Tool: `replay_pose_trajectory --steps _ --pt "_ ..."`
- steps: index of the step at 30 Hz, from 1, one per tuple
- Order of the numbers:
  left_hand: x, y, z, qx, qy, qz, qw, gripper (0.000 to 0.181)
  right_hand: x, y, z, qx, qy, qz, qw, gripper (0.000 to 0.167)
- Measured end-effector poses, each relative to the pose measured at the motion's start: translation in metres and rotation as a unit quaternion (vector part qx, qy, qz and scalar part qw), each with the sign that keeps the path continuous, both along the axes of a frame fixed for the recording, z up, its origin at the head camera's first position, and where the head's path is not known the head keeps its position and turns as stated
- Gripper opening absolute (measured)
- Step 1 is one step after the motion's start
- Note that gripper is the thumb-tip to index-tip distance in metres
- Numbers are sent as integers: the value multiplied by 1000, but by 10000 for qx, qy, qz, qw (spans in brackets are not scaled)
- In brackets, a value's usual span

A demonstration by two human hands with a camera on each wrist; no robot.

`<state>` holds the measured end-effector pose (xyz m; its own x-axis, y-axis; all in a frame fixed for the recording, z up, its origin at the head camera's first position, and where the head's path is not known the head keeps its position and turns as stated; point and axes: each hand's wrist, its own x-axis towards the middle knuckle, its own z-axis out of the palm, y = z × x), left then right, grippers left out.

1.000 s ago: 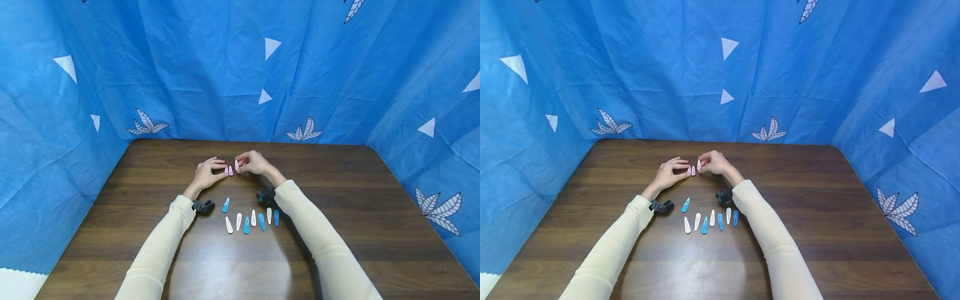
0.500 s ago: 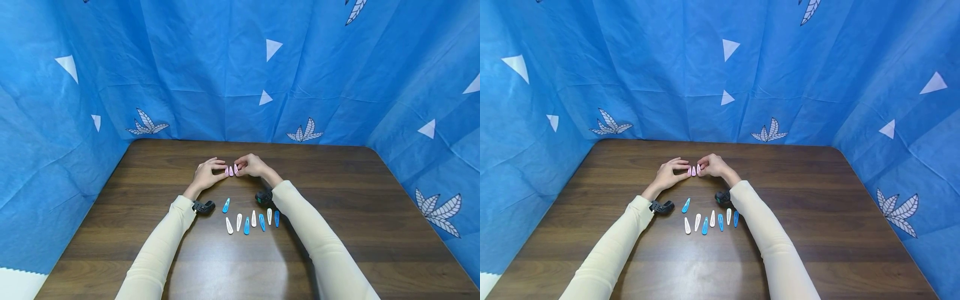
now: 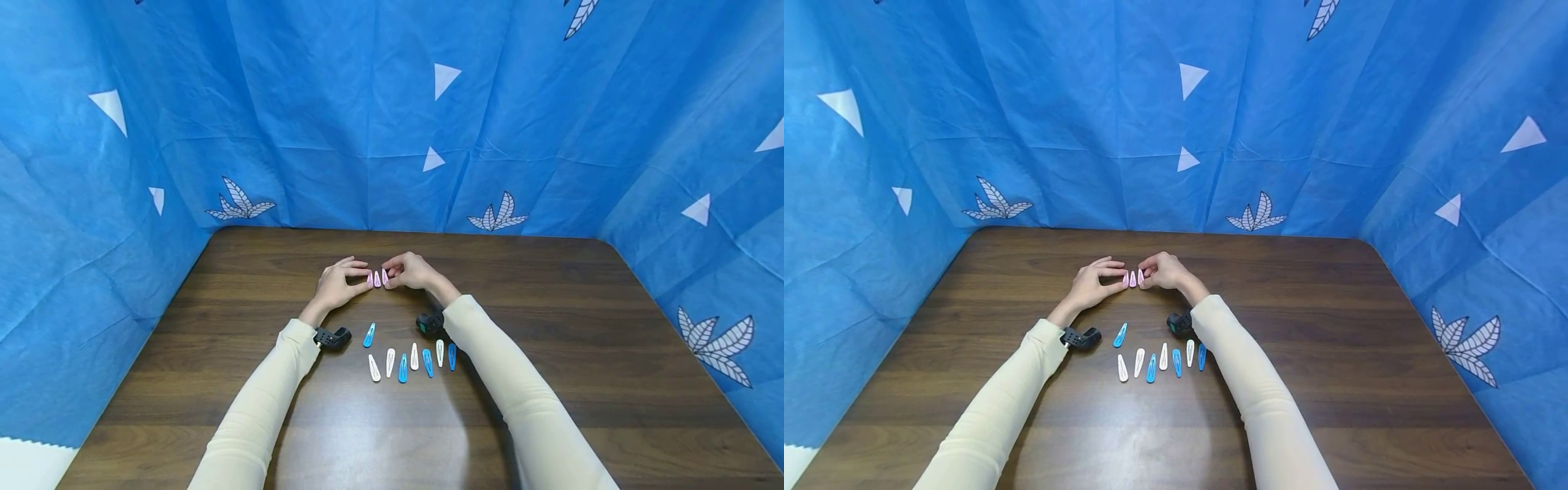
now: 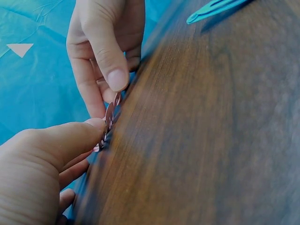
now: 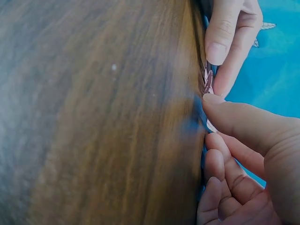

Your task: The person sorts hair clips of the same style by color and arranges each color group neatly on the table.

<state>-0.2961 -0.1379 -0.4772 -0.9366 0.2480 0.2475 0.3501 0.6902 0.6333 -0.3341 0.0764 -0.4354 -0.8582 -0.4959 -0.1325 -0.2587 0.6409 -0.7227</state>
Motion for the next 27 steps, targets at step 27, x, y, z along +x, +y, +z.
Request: replay_pose_trajectory --steps 27 --pt "-1 0 -1 -94 41 59 9999 37 3 0 -1 151 261 91 9995 50"
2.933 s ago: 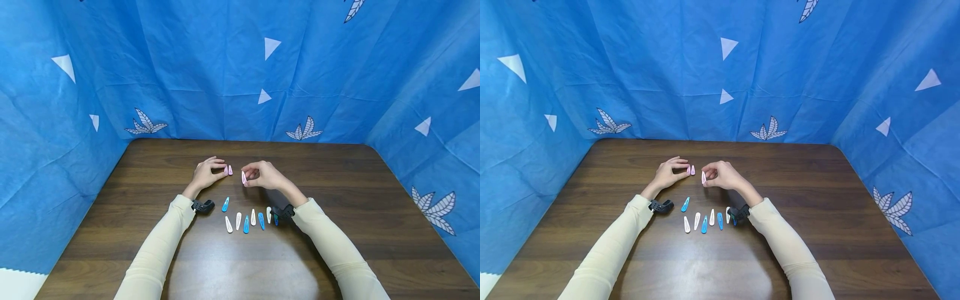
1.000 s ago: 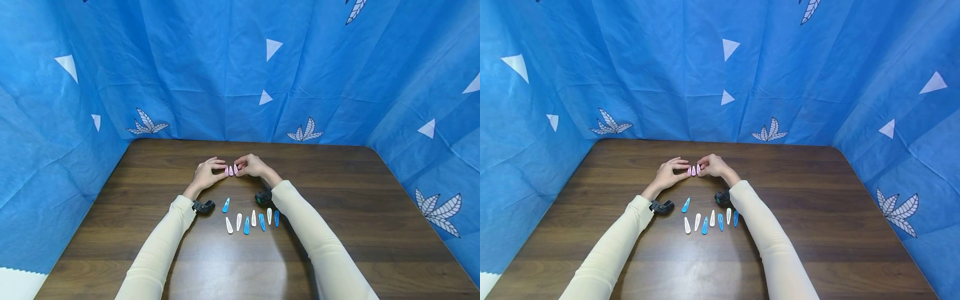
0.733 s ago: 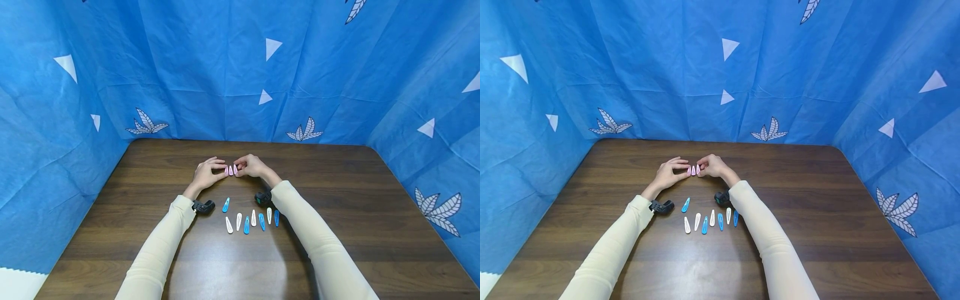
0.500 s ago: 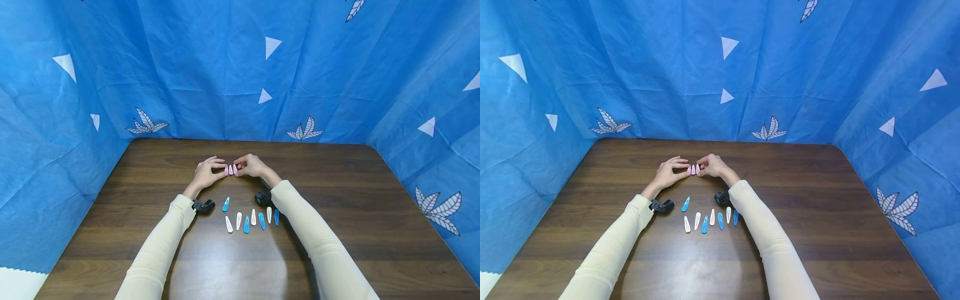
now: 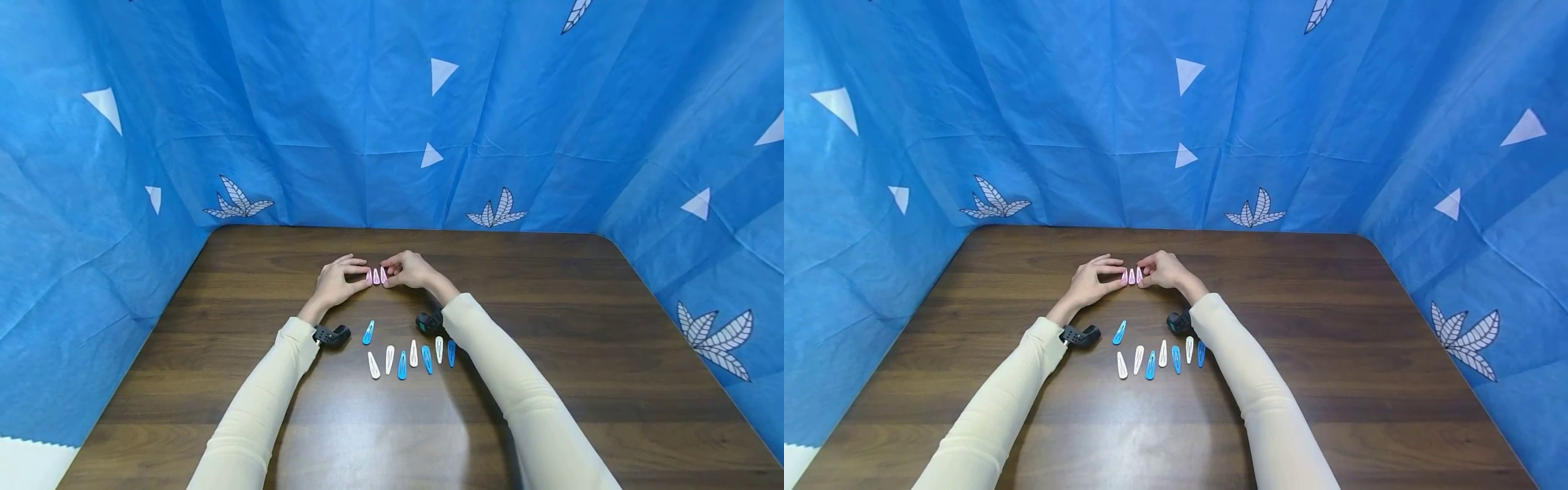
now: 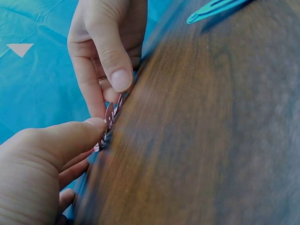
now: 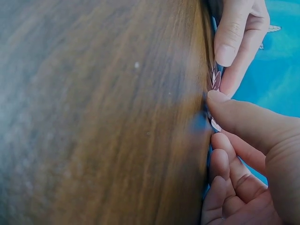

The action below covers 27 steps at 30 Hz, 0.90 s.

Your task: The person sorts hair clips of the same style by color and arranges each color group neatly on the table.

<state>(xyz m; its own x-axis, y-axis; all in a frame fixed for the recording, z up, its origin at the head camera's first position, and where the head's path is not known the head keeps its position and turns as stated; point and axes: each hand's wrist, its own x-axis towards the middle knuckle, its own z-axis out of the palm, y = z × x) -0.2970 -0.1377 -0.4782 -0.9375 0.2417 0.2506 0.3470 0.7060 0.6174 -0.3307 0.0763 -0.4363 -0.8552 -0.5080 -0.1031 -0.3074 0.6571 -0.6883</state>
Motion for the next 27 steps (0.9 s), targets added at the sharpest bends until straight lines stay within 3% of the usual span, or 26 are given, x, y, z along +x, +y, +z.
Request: replay_pose_trajectory --steps 19,27 --pt "0 0 1 -20 96 -45 9999 36 0 6 2 -261 -191 72 9995 54" --pt "1 0 1 76 -7 -20 10000 35 10 20 5 -374 -135 68 9992 52"
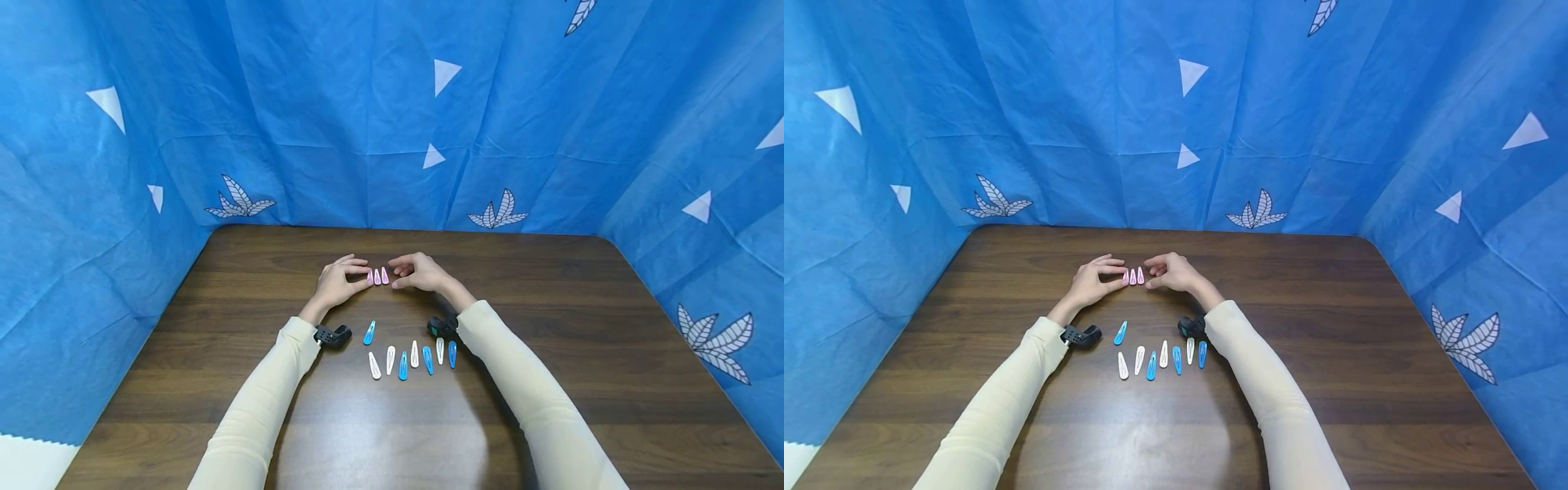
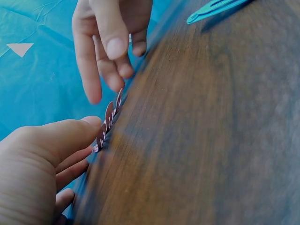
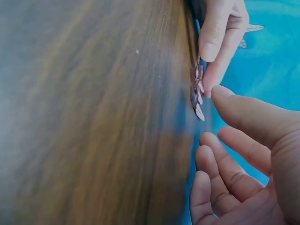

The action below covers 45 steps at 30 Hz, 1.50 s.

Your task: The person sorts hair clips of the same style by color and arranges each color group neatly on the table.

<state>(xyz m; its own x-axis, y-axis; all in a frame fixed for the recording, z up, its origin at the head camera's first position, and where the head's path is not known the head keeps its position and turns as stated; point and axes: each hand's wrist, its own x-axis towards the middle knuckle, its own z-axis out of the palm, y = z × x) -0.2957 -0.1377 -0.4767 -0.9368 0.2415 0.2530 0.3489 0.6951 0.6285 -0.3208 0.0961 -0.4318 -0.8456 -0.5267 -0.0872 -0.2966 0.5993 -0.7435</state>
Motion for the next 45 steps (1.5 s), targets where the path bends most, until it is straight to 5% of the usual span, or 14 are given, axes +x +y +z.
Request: replay_pose_trajectory --steps 5,12,18,26,36,45 --pt "0 -2 0 358 21 88 9993 35 10 12 0 -186 103 4 9998 52" --pt "3 -8 5 1403 -121 -17 9900 35 32 31 5 -459 470 -33 9978 50" --pt "16 -11 19 1503 -34 -129 9885 39 58 49 14 -650 788 -4 9948 48" --pt "55 -6 39 884 344 -513 9942 47 95 60 17 -609 989 118 9932 49" --pt "109 6 35 553 578 -1085 9909 57 125 58 9 -261 1473 308 9883 47" --pt "136 20 28 197 708 -1524 9856 56 140 57 -4 243 1730 325 9841 49"
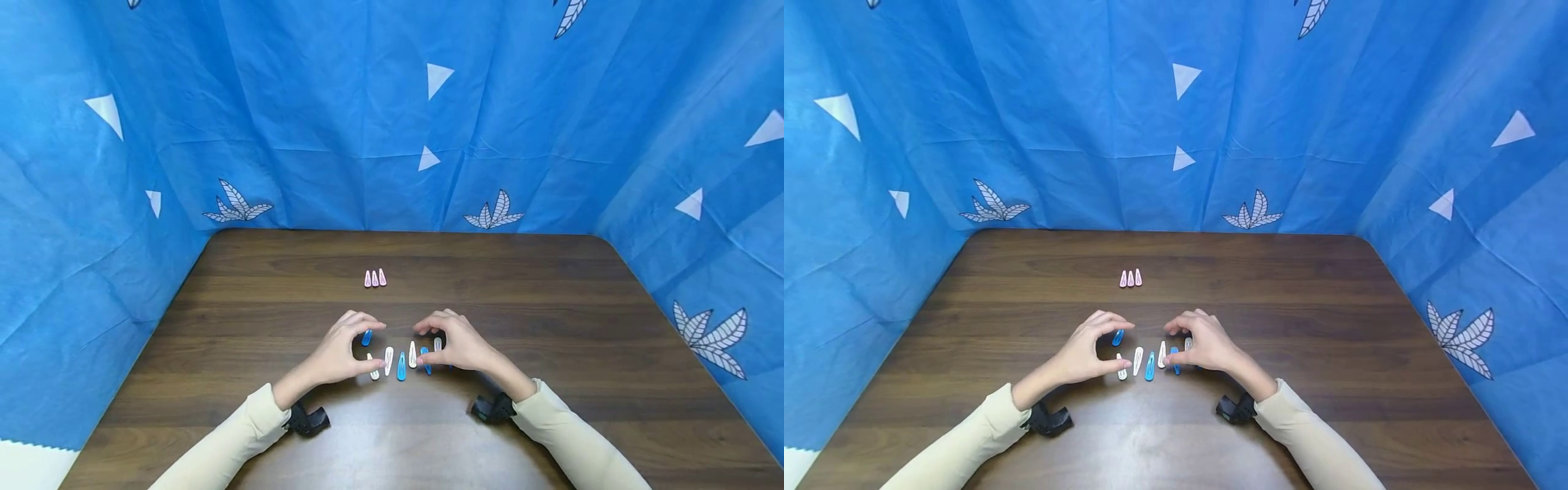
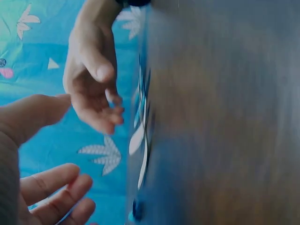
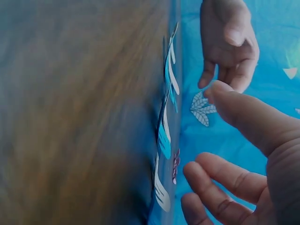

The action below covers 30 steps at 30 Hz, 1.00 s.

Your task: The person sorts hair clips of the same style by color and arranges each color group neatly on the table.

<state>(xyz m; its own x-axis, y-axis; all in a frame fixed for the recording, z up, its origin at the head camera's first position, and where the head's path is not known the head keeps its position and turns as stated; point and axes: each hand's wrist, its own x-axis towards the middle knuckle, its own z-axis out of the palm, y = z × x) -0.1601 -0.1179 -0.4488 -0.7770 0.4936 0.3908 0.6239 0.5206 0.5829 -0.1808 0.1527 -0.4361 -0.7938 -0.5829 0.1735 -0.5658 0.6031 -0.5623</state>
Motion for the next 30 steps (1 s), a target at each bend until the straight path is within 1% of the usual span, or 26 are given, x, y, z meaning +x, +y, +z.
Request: replay_pose_trajectory --steps 2,5,8,12,17,22,30 --pt "2 3 -4 -91 36 -52 9999 56 1 -1 -2 75 -29 -78 9999 49" --pt "5 6 -9 -305 130 -45 9994 56 3 -2 -5 110 3 -127 9999 49" --pt "5 8 -14 -535 253 6 9982 56 3 -2 -8 147 60 -129 9998 50" --pt "5 9 -18 -678 344 19 9971 57 4 -4 -12 170 101 -107 9997 51" --pt "4 10 -19 -732 390 -15 9966 56 6 -6 -15 223 212 -124 9994 51" --pt "3 10 -21 -822 533 -53 9952 53 6 -7 -16 284 345 -171 9989 51" --pt "3 9 -23 -863 574 -95 9946 48 7 -9 -15 487 499 -245 9973 50"
